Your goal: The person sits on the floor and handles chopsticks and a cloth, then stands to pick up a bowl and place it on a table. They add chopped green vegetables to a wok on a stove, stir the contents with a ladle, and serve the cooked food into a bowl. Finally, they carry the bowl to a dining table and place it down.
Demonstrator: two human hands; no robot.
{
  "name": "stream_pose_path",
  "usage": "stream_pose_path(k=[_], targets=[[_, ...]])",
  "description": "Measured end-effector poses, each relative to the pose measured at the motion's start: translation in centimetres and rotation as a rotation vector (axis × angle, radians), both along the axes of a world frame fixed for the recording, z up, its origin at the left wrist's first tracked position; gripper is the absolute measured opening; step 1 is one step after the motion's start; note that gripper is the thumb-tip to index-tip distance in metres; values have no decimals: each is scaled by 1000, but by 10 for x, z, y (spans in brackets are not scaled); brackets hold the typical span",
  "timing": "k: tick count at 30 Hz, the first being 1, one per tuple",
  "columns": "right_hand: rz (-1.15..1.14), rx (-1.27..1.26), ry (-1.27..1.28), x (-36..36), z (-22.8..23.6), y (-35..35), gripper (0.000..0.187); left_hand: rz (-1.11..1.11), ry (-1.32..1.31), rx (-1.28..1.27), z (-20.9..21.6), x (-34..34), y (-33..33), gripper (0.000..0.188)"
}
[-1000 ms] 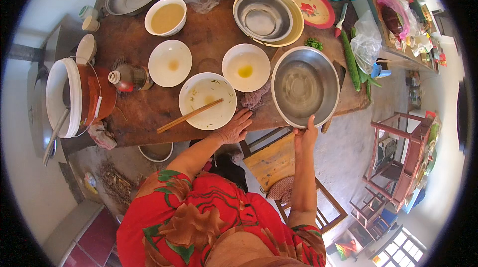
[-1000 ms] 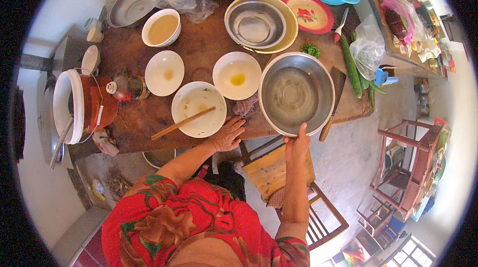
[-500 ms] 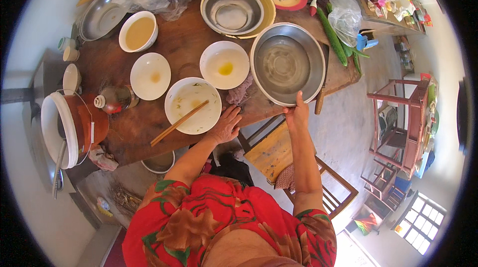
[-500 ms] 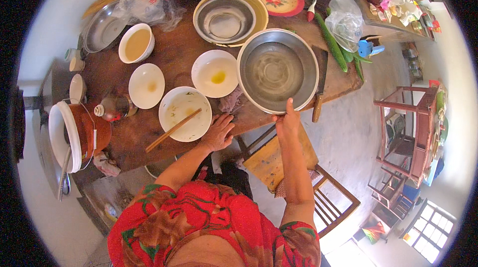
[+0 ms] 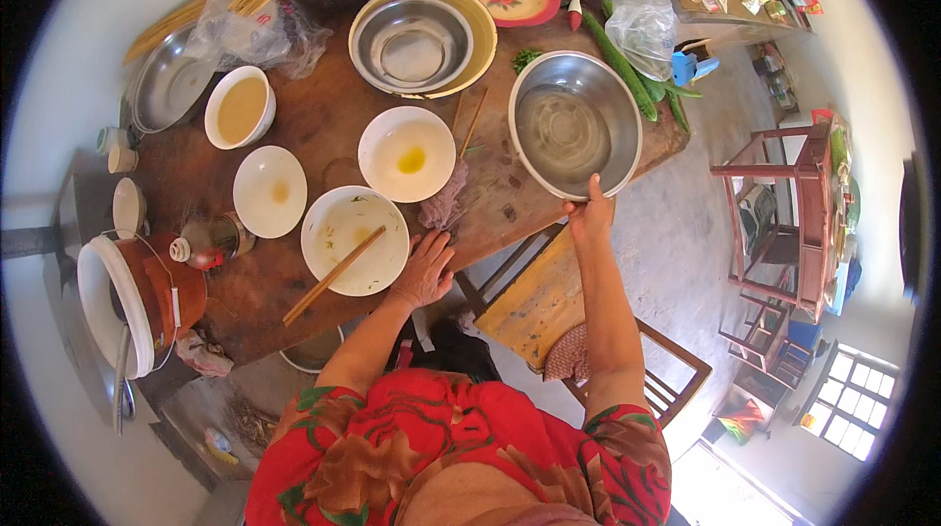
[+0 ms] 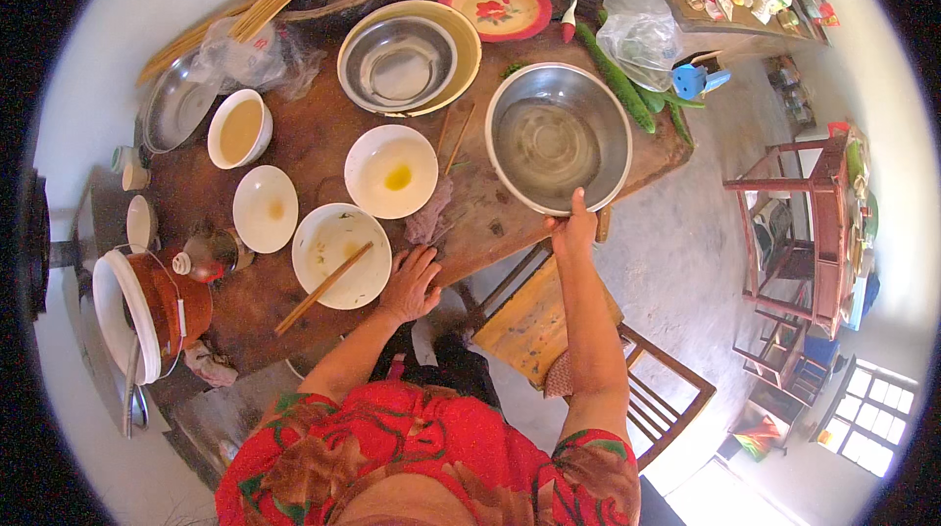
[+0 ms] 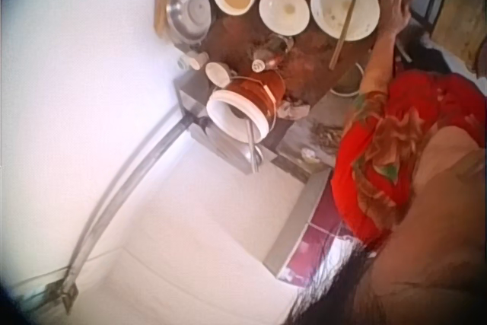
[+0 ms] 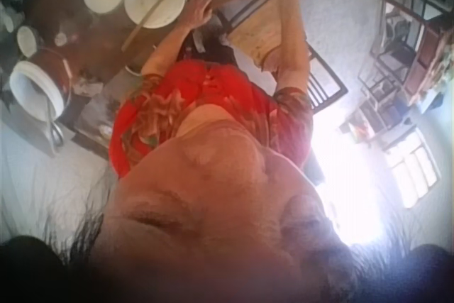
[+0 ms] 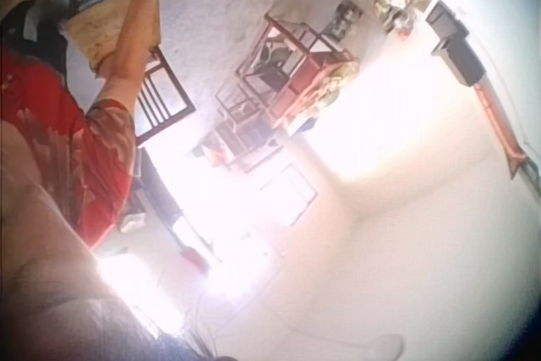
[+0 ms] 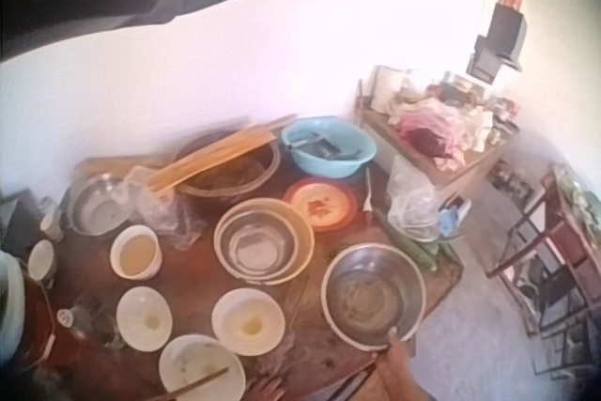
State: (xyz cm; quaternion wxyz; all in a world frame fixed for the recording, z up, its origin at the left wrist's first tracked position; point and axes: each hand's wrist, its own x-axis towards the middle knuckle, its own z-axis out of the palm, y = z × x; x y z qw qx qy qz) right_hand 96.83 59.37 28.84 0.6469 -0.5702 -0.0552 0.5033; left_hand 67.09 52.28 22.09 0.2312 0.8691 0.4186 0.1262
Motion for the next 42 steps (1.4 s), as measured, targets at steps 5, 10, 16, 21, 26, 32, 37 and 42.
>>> stream_pose_path(k=[5, 10, 16, 21, 26, 32, 37, 42], targets=[[-115, -67, 36, 41, -31, 21, 27, 3, 10, 18, -4, 0, -1, 43], [-216, -76, 105, 75, -63, 42, 27, 14, 0, 43, -8, 0, -1, 44], [-262, -81, 171, 89, -72, 56, 28, 12, 4, 32, -6, 0, -1, 43], [-288, -90, 142, 98, -80, 65, 31, 6, -4, 12, -9, 0, -1, 43], [-338, -45, 34, 92, -87, 67, 39, 9, -1, 27, -10, 0, -1, 42], [-332, -48, 23, 81, -77, 65, 45, 11, -7, 42, -9, 0, -1, 43], [-317, -32, -8, 68, -62, 62, 48, 8, -11, 32, -11, 1, -1, 43], [-303, 98, 108, 48, -70, 44, 45, 11, -3, 34, -9, 2, -1, 42]])
